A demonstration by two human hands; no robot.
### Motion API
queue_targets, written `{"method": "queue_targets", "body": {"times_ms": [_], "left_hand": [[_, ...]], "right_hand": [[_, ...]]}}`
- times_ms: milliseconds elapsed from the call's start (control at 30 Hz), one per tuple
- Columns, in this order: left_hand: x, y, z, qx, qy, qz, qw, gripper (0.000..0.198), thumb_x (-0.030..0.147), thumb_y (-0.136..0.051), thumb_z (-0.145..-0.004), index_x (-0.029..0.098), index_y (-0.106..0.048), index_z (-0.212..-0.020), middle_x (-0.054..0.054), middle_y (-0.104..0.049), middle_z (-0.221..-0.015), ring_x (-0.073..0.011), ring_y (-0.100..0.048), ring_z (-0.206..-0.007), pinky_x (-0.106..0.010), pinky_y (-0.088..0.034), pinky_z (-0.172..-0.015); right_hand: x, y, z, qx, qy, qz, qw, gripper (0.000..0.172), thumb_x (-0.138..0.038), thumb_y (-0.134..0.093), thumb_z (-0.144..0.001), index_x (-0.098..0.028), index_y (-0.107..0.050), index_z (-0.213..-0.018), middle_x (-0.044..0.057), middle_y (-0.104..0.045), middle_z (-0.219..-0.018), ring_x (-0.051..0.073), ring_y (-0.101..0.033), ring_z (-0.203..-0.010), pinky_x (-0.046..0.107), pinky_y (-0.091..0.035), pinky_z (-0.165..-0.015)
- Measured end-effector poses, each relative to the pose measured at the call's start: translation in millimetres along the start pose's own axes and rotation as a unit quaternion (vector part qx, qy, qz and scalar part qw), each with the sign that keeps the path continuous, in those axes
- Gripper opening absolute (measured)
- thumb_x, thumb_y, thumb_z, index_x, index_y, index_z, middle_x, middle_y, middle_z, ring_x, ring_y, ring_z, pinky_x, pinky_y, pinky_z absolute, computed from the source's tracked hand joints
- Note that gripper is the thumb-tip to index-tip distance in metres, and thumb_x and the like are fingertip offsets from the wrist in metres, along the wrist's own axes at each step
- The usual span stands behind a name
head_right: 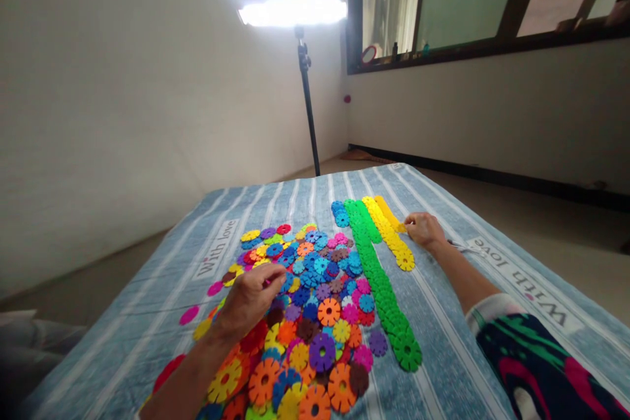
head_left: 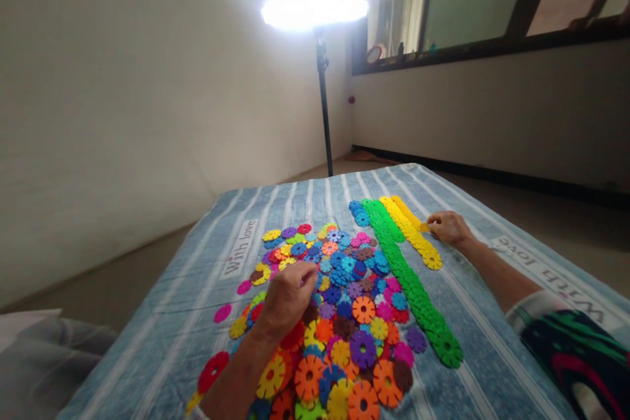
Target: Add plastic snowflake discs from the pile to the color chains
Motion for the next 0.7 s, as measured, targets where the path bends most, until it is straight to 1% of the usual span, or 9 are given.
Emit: {"method": "queue_targets", "body": {"times_ms": [167,300,400,567,700], "left_hand": [[-13.3,-4.7,-0.1,-0.015,0.030,-0.023,0.999,0.019,0.014,-0.049,-0.083,0.018,-0.066,-0.075,-0.002,-0.067,-0.074,-0.0152,-0.063,-0.073,-0.026,-0.047,-0.071],[-18.2,-3.8,0.3,-0.022,0.047,-0.028,0.998,0.019,0.014,-0.049,-0.085,0.018,-0.066,-0.076,-0.002,-0.069,-0.078,-0.0154,-0.064,-0.076,-0.025,-0.047,-0.072],[-20.4,-2.0,0.2,-0.024,0.054,-0.028,0.998,0.019,0.013,-0.050,-0.085,0.018,-0.065,-0.075,-0.002,-0.069,-0.078,-0.0150,-0.064,-0.077,-0.025,-0.047,-0.073],[-25.2,-0.2,0.3,-0.020,0.067,-0.033,0.997,0.017,0.008,-0.053,-0.081,0.018,-0.065,-0.074,-0.001,-0.069,-0.077,-0.0144,-0.064,-0.076,-0.024,-0.047,-0.073],[-25.5,-3.0,0.9,-0.031,0.061,-0.043,0.997,0.019,0.008,-0.053,-0.082,0.018,-0.064,-0.070,-0.001,-0.067,-0.074,-0.0137,-0.062,-0.073,-0.023,-0.046,-0.070]], "right_hand": [[-0.3,-9.3,-10.1,-0.018,0.010,0.036,0.999,0.021,-0.019,-0.057,-0.069,-0.024,-0.077,-0.074,-0.001,-0.069,-0.061,0.017,-0.063,-0.065,0.024,-0.042,-0.060],[0.9,-11.2,-12.9,-0.012,0.012,0.061,0.998,0.022,-0.022,-0.059,-0.069,-0.025,-0.079,-0.079,0.001,-0.073,-0.072,0.019,-0.066,-0.074,0.025,-0.044,-0.065],[1.1,-10.9,-12.6,-0.005,0.013,0.070,0.997,0.023,-0.023,-0.060,-0.069,-0.025,-0.079,-0.081,0.002,-0.075,-0.078,0.020,-0.067,-0.077,0.025,-0.046,-0.067],[-2.5,-6.0,-7.6,0.006,0.018,0.067,0.998,0.028,-0.023,-0.058,-0.069,-0.022,-0.079,-0.088,0.003,-0.075,-0.075,0.021,-0.069,-0.077,0.025,-0.048,-0.069],[-12.2,1.7,3.0,0.016,0.029,0.057,0.998,0.029,-0.023,-0.054,-0.074,-0.016,-0.078,-0.089,0.008,-0.074,-0.074,0.024,-0.070,-0.071,0.030,-0.049,-0.068]]}}
Point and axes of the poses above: each hand's wrist, its own z-axis away from the middle knuckle, its own y-axis out of the back of the hand, x = y × z, the point moved 10 cm from there along -z, towards the middle knuckle
